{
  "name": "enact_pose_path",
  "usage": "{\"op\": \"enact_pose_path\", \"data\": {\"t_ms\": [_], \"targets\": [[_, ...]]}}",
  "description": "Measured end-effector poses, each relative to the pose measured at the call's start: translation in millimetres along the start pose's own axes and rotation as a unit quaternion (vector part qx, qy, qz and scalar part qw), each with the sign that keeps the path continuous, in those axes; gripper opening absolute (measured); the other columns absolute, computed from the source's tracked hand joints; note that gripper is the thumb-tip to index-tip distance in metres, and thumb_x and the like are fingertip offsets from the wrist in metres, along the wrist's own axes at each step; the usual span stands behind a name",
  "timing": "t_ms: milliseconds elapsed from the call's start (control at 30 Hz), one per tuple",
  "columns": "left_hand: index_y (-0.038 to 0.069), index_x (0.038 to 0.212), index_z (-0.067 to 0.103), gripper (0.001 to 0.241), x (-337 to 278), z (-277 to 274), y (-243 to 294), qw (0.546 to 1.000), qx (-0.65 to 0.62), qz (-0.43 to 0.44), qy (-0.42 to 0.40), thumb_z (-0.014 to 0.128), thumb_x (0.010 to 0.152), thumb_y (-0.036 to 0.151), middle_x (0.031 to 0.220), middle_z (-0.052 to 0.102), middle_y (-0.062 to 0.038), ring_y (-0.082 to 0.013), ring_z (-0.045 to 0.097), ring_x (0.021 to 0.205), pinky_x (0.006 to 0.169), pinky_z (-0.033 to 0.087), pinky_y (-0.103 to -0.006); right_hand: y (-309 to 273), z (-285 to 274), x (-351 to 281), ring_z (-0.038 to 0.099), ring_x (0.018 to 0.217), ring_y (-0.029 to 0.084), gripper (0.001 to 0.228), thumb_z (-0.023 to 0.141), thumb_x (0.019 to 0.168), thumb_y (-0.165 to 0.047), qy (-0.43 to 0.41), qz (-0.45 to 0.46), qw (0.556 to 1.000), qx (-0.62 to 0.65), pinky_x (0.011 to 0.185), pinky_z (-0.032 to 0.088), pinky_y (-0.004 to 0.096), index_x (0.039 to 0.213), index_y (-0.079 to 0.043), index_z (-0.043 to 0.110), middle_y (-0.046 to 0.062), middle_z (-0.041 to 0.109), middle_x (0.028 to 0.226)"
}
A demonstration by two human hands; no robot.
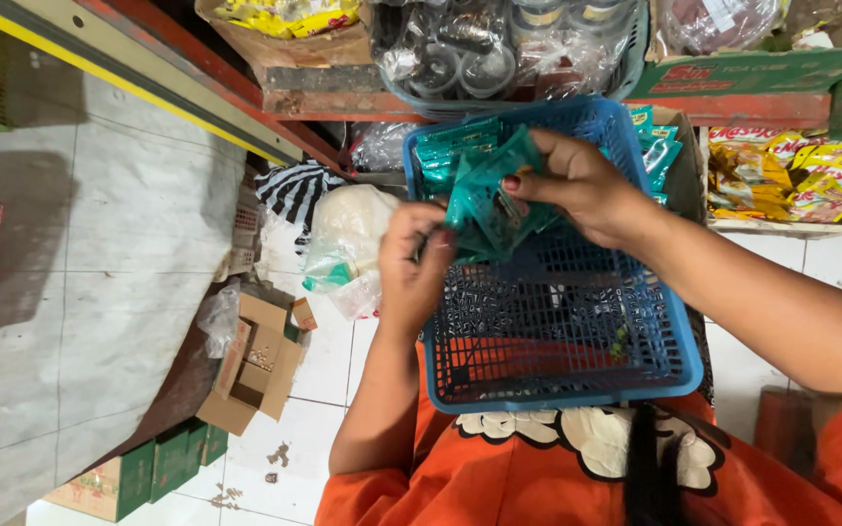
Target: The person organizes green sachets in a blue plastic basket and on a shelf by hand, moving them from a larger collection into a organized stack within the basket.
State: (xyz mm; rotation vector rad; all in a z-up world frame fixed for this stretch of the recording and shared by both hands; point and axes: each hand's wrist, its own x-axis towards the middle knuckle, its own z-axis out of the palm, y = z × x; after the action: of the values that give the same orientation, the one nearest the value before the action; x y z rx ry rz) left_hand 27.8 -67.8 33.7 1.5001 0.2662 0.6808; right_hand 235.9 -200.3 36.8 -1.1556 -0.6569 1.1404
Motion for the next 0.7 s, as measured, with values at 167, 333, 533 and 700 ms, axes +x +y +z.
{"op": "enact_pose_path", "data": {"t_ms": [167,333,533,700], "targets": [[-0.003,0.145,0.043,0.043,8.7,-7.2,-19.0,0.986,0.097,-0.015,0.134,0.052,0.106,0.013,0.151,0.048,-0.019,-0.0241,0.045,0.142,0.122,0.031,-0.0383,-4.5,16.0,-5.5,0.064,0.090,0.014,0.027,0.078,0.091,-0.020,-0.030,-0.068,0.925,-0.372,0.079,0.050,0.030,0.113,-0.010,0.064,-0.001,0.067,0.099],[-0.001,0.160,0.022,0.061,8.0,-8.0,-50.7,0.988,-0.077,-0.106,0.079,0.046,0.104,0.006,0.158,0.040,-0.016,-0.0227,0.039,0.146,0.123,0.028,-0.0347,0.2,50.7,-4.3,0.064,0.104,0.024,0.030,0.075,0.086,-0.021,-0.104,-0.226,0.761,-0.599,0.093,0.042,0.043,0.112,-0.011,0.066,0.003,0.069,0.107],[-0.002,0.161,0.023,0.060,-0.1,-10.9,-47.8,0.992,-0.040,-0.106,0.062,0.044,0.105,0.005,0.158,0.038,-0.014,-0.0221,0.039,0.145,0.123,0.029,-0.0346,-3.2,72.0,-9.6,0.057,0.123,0.028,0.055,0.069,0.081,-0.030,-0.036,-0.299,0.569,-0.765,0.099,0.039,0.047,0.129,-0.006,0.060,0.010,0.063,0.130],[-0.001,0.162,0.021,0.057,1.9,-9.1,-38.1,0.990,-0.071,-0.112,0.053,0.042,0.110,0.005,0.158,0.040,-0.014,-0.0213,0.040,0.145,0.124,0.030,-0.0343,-14.7,51.4,-4.1,0.054,0.126,0.032,0.067,0.070,0.088,-0.035,-0.015,-0.248,0.743,-0.621,0.101,0.035,0.052,0.140,0.005,0.054,0.019,0.059,0.136]]}}
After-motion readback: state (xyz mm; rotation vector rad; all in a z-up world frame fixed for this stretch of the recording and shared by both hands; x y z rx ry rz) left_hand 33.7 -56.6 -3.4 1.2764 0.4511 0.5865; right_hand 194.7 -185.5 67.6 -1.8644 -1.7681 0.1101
